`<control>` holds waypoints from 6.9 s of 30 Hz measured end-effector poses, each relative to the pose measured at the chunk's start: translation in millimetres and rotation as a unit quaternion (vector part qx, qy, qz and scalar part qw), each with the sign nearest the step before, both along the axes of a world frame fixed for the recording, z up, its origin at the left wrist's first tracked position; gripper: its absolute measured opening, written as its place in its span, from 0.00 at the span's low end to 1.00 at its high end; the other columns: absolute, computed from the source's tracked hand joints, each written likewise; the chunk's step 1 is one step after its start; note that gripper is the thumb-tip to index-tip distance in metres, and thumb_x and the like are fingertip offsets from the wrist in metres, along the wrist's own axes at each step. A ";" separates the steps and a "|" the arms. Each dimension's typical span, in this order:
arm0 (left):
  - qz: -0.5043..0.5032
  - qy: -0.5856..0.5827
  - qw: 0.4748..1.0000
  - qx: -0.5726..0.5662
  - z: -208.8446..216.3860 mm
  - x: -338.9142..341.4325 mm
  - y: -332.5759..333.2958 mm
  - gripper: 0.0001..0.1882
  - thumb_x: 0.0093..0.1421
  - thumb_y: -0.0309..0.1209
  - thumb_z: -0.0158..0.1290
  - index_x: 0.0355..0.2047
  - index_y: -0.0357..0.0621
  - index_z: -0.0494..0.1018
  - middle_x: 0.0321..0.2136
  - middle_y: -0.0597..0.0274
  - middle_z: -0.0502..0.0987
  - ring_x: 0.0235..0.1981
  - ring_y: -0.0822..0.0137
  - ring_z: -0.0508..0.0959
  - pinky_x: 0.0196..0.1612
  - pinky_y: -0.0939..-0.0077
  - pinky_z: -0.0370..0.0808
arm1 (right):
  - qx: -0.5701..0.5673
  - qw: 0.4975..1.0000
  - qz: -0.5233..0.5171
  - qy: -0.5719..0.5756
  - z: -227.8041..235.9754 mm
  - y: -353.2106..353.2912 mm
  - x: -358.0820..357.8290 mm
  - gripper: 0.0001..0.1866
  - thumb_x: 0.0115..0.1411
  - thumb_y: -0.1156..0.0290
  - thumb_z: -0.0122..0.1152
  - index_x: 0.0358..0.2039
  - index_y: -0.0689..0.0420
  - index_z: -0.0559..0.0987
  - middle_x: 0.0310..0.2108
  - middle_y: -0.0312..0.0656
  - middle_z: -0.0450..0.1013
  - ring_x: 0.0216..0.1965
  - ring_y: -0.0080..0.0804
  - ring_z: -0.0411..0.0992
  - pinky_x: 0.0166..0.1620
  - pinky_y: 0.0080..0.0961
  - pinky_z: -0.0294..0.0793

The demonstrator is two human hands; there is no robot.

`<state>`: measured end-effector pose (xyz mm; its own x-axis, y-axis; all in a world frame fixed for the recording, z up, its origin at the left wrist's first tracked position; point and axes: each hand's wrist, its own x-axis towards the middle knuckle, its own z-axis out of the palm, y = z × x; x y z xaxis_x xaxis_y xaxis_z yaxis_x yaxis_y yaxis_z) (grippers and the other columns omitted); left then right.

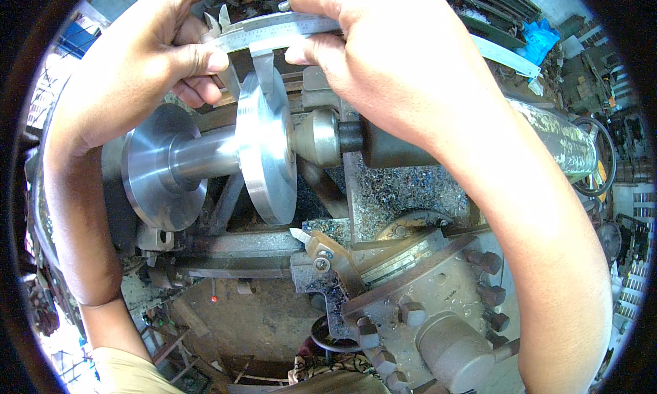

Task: The person operates a lathe and then uses a vernier caliper to measure the diameter of a rotating metal workpiece. They repeatedly adjust the caliper jaws and reposition the tool around the workpiece to verify dimensions.

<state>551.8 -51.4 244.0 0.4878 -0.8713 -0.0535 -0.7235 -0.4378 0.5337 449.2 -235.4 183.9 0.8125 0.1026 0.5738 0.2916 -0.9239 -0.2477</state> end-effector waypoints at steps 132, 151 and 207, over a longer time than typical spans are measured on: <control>0.070 -0.080 0.976 0.189 10.8 123.5 68.5 0.09 0.45 0.18 0.68 0.28 0.33 0.82 0.24 0.55 0.84 0.26 0.68 0.84 0.31 0.74 0.79 | -0.122 0.982 -0.097 0.105 10.2 -3.8 -4.0 0.12 0.57 0.74 0.67 0.40 0.65 0.78 0.34 0.54 0.77 0.40 0.54 0.77 0.46 0.44 0.77; -0.015 -0.095 0.995 0.004 -25.2 129.0 94.5 0.08 0.45 0.21 0.65 0.26 0.35 0.78 0.20 0.63 0.77 0.23 0.75 0.77 0.30 0.78 0.73 | -0.122 0.984 -0.092 0.094 -15.8 3.2 3.0 0.12 0.60 0.73 0.66 0.41 0.63 0.76 0.35 0.54 0.76 0.41 0.55 0.76 0.45 0.43 0.75; 0.017 -0.129 0.986 -0.108 -22.9 108.3 100.6 0.08 0.43 0.21 0.65 0.24 0.37 0.78 0.19 0.65 0.76 0.22 0.76 0.75 0.30 0.80 0.71 | -0.077 0.994 -0.072 0.034 -16.8 1.8 -1.7 0.14 0.60 0.73 0.69 0.40 0.60 0.71 0.29 0.51 0.74 0.33 0.56 0.74 0.36 0.38 0.74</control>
<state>660.1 49.2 221.1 0.4894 -0.8322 0.2606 -0.8345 -0.3602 0.4169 447.5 -233.6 167.1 0.8620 0.0644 0.5028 0.1405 -0.9834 -0.1149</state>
